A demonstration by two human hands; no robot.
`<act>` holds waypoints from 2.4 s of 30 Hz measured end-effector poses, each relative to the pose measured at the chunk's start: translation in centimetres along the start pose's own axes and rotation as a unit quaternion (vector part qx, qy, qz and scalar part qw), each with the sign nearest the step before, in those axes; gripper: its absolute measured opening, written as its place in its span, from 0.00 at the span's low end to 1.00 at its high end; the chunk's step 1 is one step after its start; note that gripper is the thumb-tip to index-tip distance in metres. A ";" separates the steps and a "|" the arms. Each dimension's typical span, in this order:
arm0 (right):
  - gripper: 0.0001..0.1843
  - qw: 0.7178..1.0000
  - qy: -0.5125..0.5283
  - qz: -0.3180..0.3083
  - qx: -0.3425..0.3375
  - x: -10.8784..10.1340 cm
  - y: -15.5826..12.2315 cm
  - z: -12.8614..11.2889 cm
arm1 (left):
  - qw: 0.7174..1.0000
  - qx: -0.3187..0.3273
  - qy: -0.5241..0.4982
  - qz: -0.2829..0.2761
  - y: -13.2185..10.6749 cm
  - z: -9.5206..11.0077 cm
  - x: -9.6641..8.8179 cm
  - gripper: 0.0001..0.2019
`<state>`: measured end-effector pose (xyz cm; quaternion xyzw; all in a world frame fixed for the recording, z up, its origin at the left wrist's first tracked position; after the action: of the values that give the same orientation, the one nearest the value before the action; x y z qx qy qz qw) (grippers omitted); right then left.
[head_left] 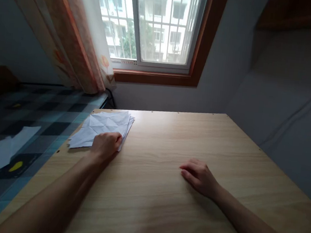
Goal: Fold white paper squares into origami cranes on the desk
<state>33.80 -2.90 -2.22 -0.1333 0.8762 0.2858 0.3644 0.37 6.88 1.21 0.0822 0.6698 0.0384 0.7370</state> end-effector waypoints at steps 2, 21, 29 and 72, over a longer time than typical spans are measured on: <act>0.11 1.000 -0.003 -0.001 0.000 0.0 0.0 0.0 | 0.999 -0.034 -0.040 0.008 0.1 -0.3 -0.3 0.17; 0.12 0.999 -0.001 0.037 0.021 -0.3 -0.1 0.5 | 0.842 -0.043 -0.526 0.112 -1.6 5.5 -5.6 0.09; 0.42 0.950 0.196 0.219 0.104 -2.5 -0.9 5.4 | 0.560 -0.098 -0.821 -0.051 -4.1 13.6 -7.2 0.03; 0.54 0.943 -0.272 -0.192 0.004 -0.8 -2.1 6.0 | 0.934 0.319 -0.004 -0.158 -8.2 10.5 4.7 0.53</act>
<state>38.67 -0.98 -5.92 -0.2141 0.7028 0.2322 0.6374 10.80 -1.12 -3.86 0.2069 0.6483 -0.2945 0.6710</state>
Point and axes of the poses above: each hand's wrist, its own y-axis towards the middle knuckle, its own x-axis out of the palm, z = x × y, the point moved 7 cm from there along y, towards the middle knuckle, and after that the axes turned 1 degree about -y, right-handed, at the moved point
